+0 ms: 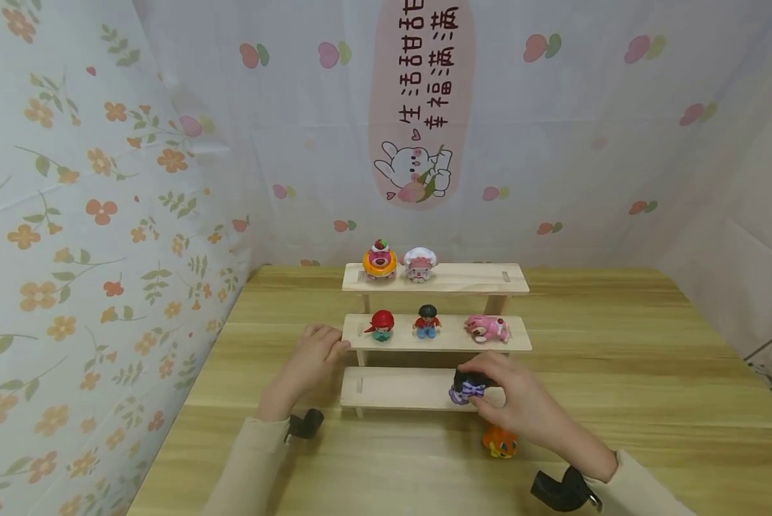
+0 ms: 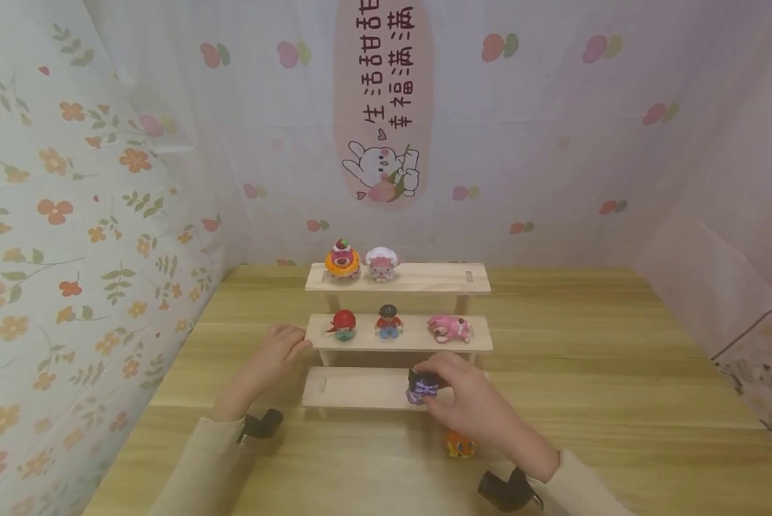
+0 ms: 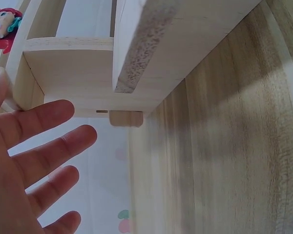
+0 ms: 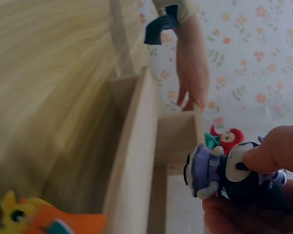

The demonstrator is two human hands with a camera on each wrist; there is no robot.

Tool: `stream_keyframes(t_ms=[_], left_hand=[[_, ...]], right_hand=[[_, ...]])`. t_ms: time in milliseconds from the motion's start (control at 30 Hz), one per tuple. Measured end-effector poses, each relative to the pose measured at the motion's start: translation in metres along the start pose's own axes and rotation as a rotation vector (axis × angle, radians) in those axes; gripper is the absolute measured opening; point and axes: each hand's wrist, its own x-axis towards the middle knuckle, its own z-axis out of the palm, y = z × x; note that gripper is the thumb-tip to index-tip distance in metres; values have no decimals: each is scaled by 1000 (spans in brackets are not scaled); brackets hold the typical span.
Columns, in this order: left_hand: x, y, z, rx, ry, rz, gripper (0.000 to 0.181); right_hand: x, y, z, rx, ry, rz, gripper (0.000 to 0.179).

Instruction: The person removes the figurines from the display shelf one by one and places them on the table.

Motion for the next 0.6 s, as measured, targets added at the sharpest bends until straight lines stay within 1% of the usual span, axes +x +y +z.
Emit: stream_keyframes(t_ms=[67, 133, 233, 433, 600], left_hand=[[0, 0, 0, -1, 3, -4, 24], [0, 0, 1, -2, 3, -2, 25], [0, 1, 2, -13, -3, 1, 26], [-1, 0, 4, -6, 17, 19, 23], [-1, -1, 3, 1, 12, 9, 24]], right_hand=[[-4, -1, 4, 10, -28, -8, 44], [-9, -2, 8, 33, -57, 8, 44], [-17, -1, 13, 22, -87, 32, 45], [-31, 3, 29, -93, -79, -1, 45], [-37, 4, 40, -175, -98, 17, 44]])
